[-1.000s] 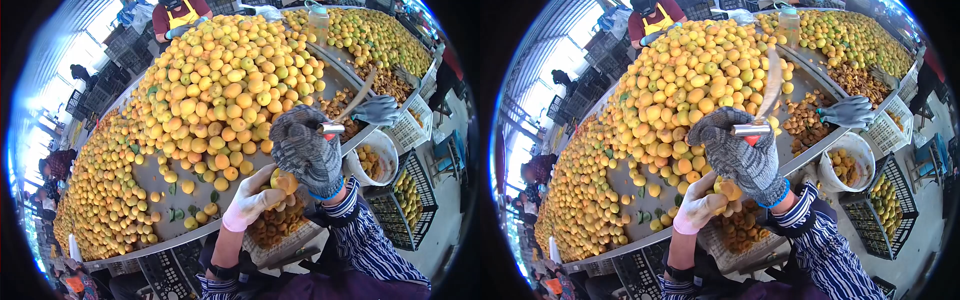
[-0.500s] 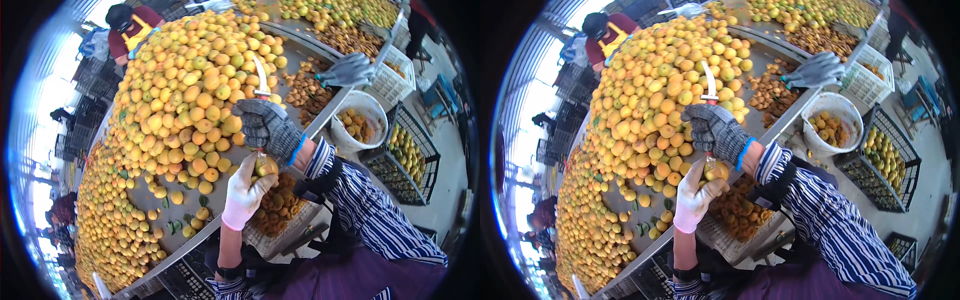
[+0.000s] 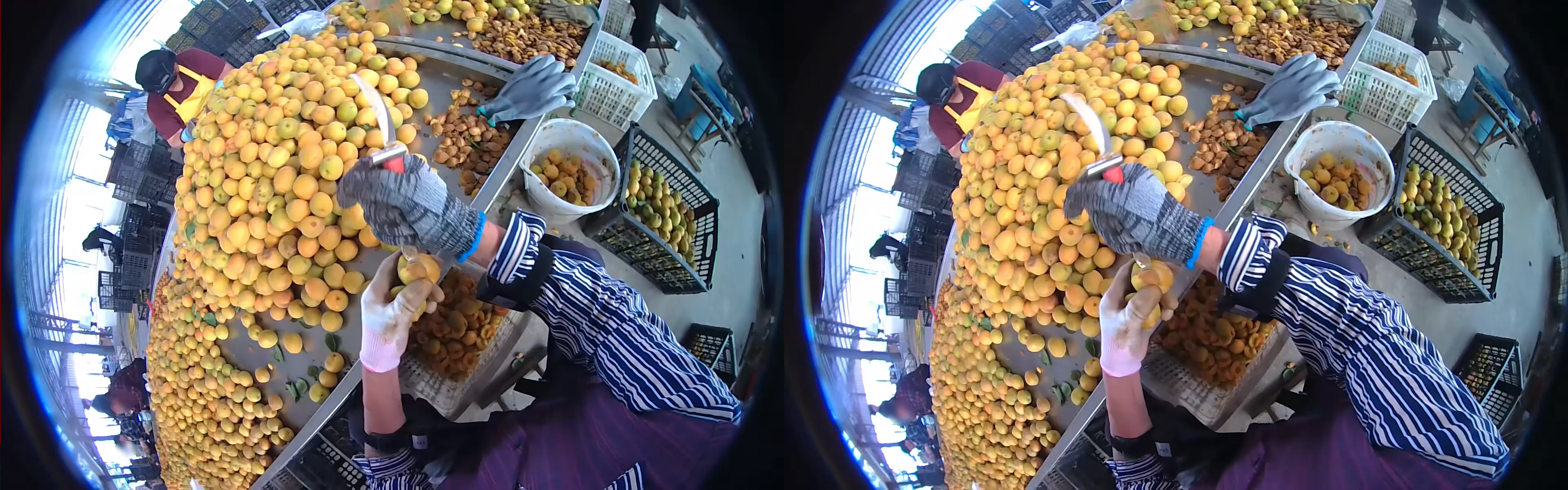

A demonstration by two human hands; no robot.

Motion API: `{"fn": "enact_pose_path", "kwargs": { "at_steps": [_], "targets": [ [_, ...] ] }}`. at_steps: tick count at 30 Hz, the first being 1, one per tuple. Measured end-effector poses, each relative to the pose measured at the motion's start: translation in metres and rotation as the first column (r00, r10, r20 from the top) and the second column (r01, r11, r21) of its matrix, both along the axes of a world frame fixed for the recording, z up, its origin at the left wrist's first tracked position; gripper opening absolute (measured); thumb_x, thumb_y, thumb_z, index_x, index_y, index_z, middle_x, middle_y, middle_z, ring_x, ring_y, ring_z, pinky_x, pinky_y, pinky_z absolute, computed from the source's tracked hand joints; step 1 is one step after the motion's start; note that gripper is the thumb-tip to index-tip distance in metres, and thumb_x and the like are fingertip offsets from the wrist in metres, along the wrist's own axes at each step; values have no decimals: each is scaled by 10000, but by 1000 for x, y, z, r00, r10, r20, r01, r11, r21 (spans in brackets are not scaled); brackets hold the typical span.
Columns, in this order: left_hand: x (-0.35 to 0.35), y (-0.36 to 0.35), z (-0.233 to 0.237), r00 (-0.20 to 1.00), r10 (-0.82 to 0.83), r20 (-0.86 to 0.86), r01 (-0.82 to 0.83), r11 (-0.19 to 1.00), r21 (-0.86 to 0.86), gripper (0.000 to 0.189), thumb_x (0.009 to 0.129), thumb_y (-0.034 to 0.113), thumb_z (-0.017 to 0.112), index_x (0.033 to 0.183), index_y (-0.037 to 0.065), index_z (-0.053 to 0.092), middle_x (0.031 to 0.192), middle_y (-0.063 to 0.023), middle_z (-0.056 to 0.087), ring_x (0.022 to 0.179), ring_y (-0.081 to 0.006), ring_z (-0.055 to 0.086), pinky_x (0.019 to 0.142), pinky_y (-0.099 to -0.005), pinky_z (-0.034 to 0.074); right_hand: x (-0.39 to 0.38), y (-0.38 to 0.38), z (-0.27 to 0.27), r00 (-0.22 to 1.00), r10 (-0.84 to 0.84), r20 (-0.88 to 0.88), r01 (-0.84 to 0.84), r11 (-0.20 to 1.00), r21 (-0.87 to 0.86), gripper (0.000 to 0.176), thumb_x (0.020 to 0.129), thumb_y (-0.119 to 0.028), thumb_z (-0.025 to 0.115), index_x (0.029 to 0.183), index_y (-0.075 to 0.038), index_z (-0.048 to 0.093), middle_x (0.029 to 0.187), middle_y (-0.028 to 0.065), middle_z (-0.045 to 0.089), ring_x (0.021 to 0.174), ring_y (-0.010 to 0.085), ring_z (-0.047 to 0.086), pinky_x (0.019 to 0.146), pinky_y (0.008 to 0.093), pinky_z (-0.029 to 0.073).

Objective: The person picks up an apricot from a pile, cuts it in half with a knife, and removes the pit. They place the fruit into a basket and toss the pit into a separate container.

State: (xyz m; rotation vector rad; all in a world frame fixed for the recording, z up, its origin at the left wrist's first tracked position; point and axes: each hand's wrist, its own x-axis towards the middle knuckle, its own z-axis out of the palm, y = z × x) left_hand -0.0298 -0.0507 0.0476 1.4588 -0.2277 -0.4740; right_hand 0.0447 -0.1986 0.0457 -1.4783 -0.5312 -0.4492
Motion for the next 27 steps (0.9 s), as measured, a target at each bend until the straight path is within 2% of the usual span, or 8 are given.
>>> {"fn": "enact_pose_path", "kwargs": {
  "at_steps": [1,2,11,13,15,17,21,27],
  "targets": [
    [0,-1,-1,999,-29,-39,27,999,-33,384,795,185,598,1071,-68,512,761,-96,588,593,-119,520,560,-231,417,0,-1,6,907,-183,379,311,899,-309,209,884,-225,596,988,-46,618,691,-16,590,559,56,543,500,202,445],
    [0,-2,-3,995,-62,-80,57,996,-64,364,785,173,594,1043,-72,518,726,-93,573,563,-117,492,537,-233,395,-12,-1,15,952,221,-213,-220,975,30,229,880,-267,610,968,-57,631,736,-15,616,663,49,574,545,186,451],
    [-7,-17,-9,990,-62,-128,71,995,69,221,773,90,606,935,-50,552,664,-60,544,560,-104,478,511,-223,371,-18,10,4,776,388,-497,-246,912,329,245,861,-307,632,884,-66,667,579,-51,543,460,20,470,412,161,339],
    [-8,-20,-16,998,-61,5,59,971,233,167,767,42,658,887,-43,578,748,-54,601,614,-95,554,562,-216,445,-18,3,1,299,894,-333,-147,388,910,230,848,-298,644,883,-72,668,566,-53,529,457,24,469,410,166,340],
    [-10,-23,-26,985,-82,154,37,960,276,166,759,36,661,880,-41,576,749,-55,603,622,-93,556,574,-218,450,-18,1,-7,339,865,-370,-177,445,878,217,840,-281,653,897,-73,668,551,-45,524,467,27,479,410,179,350],
    [-11,-22,-29,948,-103,302,2,948,318,166,751,31,664,872,-39,574,751,-56,605,630,-91,558,585,-221,455,-18,-2,-15,672,484,-560,-297,870,394,201,826,-227,657,942,-63,652,617,-29,558,491,40,508,424,190,389],
    [-7,-21,-25,992,-70,102,49,980,191,228,774,129,646,915,-34,572,679,-48,542,578,-94,510,509,-223,401,-15,2,-33,971,101,-216,-116,992,-56,272,780,-163,661,1022,-49,611,824,-2,616,579,70,567,531,216,482],
    [2,-1,-27,874,-249,-417,150,955,-256,242,789,70,598,1007,-12,532,672,-41,502,533,-129,456,522,-250,371,-26,1,-5,981,116,-154,-111,993,43,261,877,-319,599,891,-66,663,680,-41,588,569,24,491,500,182,398]
  ]
}}
